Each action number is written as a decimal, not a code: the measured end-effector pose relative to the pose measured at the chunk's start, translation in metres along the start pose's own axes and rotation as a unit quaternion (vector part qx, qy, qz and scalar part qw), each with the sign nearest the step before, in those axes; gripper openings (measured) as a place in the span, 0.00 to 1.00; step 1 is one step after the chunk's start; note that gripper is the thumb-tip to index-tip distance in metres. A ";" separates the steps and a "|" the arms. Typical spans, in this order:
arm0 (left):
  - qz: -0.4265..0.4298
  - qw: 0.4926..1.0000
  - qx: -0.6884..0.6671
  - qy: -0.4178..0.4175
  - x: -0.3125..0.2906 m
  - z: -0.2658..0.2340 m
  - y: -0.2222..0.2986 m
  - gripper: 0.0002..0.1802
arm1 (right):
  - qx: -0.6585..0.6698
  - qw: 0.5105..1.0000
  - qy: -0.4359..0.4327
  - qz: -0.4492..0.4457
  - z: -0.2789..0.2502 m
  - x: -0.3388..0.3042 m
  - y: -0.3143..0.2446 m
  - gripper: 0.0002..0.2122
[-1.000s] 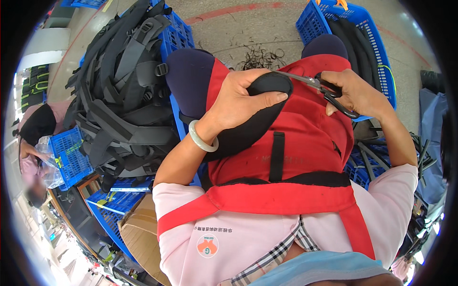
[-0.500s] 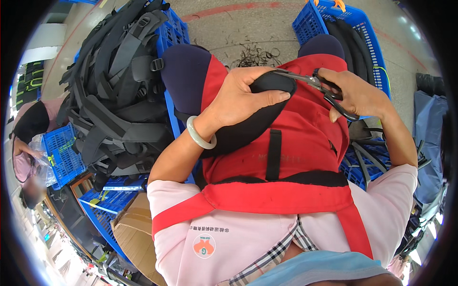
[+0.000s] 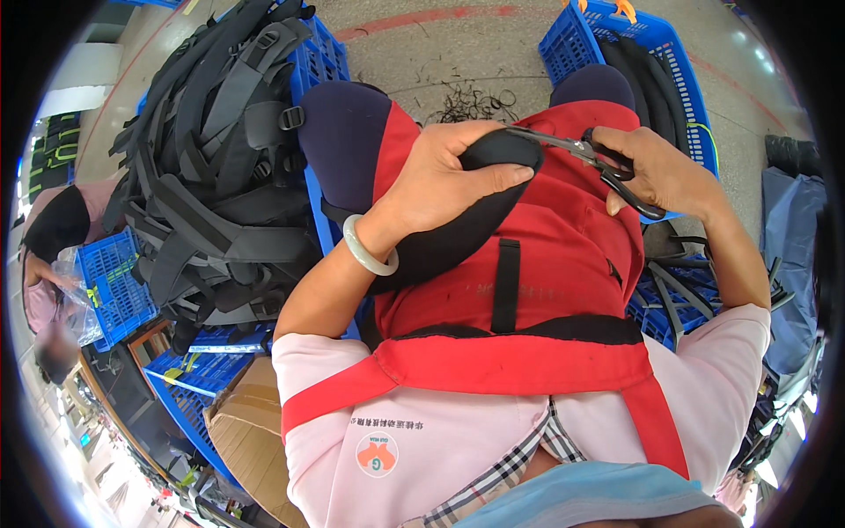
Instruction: Using scissors to trim excess material or threads from a backpack shoulder strap in a manufacturing setting.
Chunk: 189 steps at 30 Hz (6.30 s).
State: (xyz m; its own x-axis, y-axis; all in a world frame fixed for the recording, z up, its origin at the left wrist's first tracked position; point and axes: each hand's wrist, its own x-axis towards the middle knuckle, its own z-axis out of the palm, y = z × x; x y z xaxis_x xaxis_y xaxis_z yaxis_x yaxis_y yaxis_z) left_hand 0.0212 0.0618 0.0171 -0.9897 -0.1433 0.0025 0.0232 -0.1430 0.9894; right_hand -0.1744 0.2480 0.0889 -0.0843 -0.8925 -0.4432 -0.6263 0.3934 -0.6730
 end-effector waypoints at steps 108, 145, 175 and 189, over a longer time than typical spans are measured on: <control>-0.023 0.950 -0.253 0.183 0.001 -0.010 -0.050 0.24 | 0.164 0.982 0.084 0.045 0.097 0.032 0.029 0.38; 0.004 0.955 -0.258 0.147 -0.011 -0.013 -0.047 0.19 | 0.211 0.974 0.074 0.018 0.113 0.027 0.037 0.37; 0.000 0.945 -0.283 0.164 -0.012 -0.016 -0.061 0.24 | 0.219 0.972 0.079 0.039 0.116 0.025 0.036 0.30; -0.010 0.944 -0.287 0.159 -0.014 -0.010 -0.067 0.19 | 0.210 0.969 0.124 0.029 0.128 0.037 0.038 0.21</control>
State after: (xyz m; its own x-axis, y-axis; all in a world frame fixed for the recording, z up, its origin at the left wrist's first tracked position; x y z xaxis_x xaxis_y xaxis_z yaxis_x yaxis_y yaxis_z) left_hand 0.0347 0.0638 -0.0509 -0.8999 -0.4098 -0.1492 0.1690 -0.6430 0.7470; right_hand -0.1021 0.2584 -0.0293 -0.3258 -0.8711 -0.3675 -0.2479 0.4538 -0.8559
